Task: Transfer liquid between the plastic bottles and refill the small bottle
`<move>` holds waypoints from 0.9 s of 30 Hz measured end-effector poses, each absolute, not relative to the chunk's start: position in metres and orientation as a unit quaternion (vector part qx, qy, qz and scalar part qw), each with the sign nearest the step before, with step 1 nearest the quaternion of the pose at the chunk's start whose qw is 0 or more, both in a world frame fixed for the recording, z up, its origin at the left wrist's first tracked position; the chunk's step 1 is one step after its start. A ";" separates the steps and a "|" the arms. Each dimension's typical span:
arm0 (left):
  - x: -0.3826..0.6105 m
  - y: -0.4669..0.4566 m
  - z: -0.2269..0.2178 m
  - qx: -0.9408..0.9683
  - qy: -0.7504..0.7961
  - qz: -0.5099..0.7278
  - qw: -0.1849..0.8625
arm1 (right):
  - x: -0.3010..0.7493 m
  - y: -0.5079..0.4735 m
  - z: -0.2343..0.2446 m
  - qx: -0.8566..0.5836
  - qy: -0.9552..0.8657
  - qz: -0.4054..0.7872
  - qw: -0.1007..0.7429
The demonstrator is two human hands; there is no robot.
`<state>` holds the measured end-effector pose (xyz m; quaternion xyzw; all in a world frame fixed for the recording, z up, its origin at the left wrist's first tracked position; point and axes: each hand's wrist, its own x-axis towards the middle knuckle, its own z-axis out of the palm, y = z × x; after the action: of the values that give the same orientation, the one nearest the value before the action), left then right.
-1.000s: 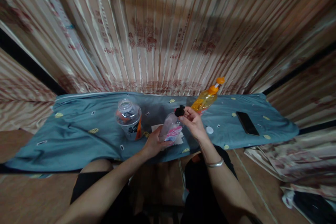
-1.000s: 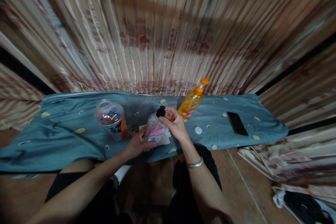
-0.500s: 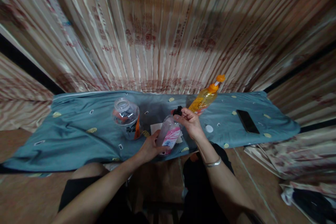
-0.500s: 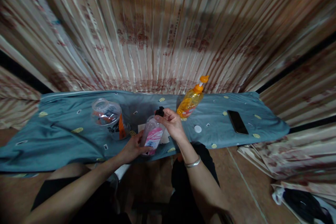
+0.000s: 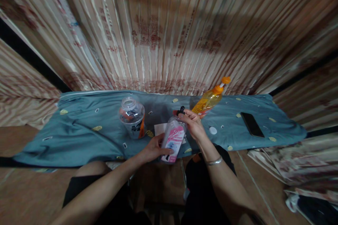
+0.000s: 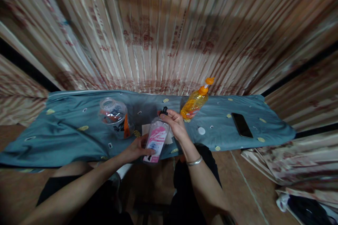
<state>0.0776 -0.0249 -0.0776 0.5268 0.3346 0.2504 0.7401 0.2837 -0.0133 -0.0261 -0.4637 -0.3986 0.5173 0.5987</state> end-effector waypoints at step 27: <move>0.075 -0.024 -0.079 0.524 0.357 0.268 0.725 | 0.298 0.001 -0.031 -0.435 -0.401 0.530 0.608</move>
<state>0.0750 -0.0244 -0.0793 0.5241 0.3567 0.2680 0.7255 0.2978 0.0006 -0.0305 -0.4355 -0.4006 0.5299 0.6076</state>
